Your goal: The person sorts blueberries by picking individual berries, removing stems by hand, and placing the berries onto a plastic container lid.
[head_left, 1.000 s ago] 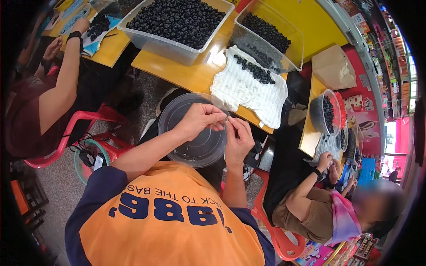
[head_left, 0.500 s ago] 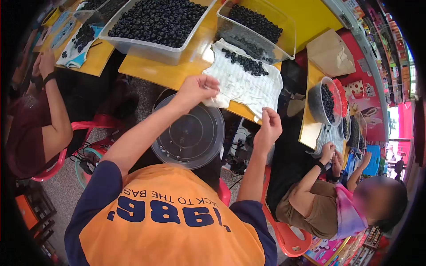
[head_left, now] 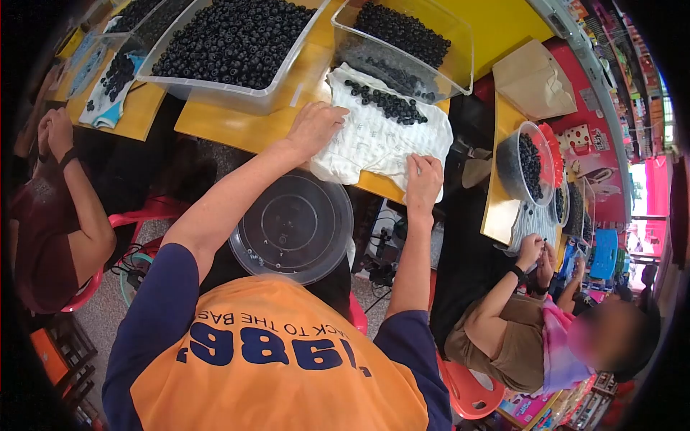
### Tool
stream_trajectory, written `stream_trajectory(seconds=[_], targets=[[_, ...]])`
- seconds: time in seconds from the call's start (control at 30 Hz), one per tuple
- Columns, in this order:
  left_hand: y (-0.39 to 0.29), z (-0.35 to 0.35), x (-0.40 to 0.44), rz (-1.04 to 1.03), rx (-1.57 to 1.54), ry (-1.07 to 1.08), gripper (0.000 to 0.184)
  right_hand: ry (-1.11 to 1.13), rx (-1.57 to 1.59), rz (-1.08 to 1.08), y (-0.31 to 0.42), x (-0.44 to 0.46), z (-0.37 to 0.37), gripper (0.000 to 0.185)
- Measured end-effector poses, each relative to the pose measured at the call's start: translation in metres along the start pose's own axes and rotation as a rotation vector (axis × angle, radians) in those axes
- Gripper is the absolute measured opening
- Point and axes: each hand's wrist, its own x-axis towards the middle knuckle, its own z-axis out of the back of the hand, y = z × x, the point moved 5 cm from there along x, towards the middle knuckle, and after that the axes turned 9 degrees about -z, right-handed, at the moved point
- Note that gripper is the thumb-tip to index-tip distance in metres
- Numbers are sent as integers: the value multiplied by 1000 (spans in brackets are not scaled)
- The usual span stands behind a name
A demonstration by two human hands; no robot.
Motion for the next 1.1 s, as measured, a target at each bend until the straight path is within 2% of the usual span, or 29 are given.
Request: stream_trajectory(seconds=[0.1, 0.17, 0.23, 0.33, 0.37, 0.43, 0.5, 0.53, 0.6, 0.67, 0.8, 1.0, 1.07, 1.1], targets=[[-1, 0, -5, 114, -47, 87, 24, -19, 78, -55, 6, -5, 14, 16], [6, 1, -12, 111, -186, -13, 24, -27, 111, -54, 14, -8, 29, 16], [4, 14, -22, 62, -157, -51, 24, -36, 206, -106, 33, -23, 43, 16], [-4, 51, -44, 129, -256, -110, 26, 0, 351, -140, 72, -56, 51, 11], [-8, 66, -54, 151, -244, -106, 26, 108, 412, -78, 83, -71, 43, 11], [-22, 89, -78, 219, -414, -112, 27, 365, 515, 15, 120, -105, 32, 14], [-34, 110, -105, 299, -414, -66, 27, 706, 463, 151, 154, -140, 12, 15], [-37, 117, -119, 365, -419, -21, 28, 763, 403, 246, 163, -156, -1, 18], [-39, 126, -146, 419, -479, -49, 26, 795, 415, 430, 183, -181, -18, 18], [-38, 132, -173, 492, -547, -134, 25, 870, 374, 492, 189, -202, -33, 17], [-39, 140, -210, 634, -604, -141, 23, 892, 224, 528, 202, -216, -38, 16], [-51, 141, -226, 639, -628, -175, 21, 895, 203, 565, 201, -214, -33, 14], [-63, 140, -221, 562, -602, -126, 21, 1021, 328, 52, 181, -202, -30, 20], [-67, 140, -219, 591, -634, -107, 20, 1006, 342, -52, 173, -196, -25, 17]])
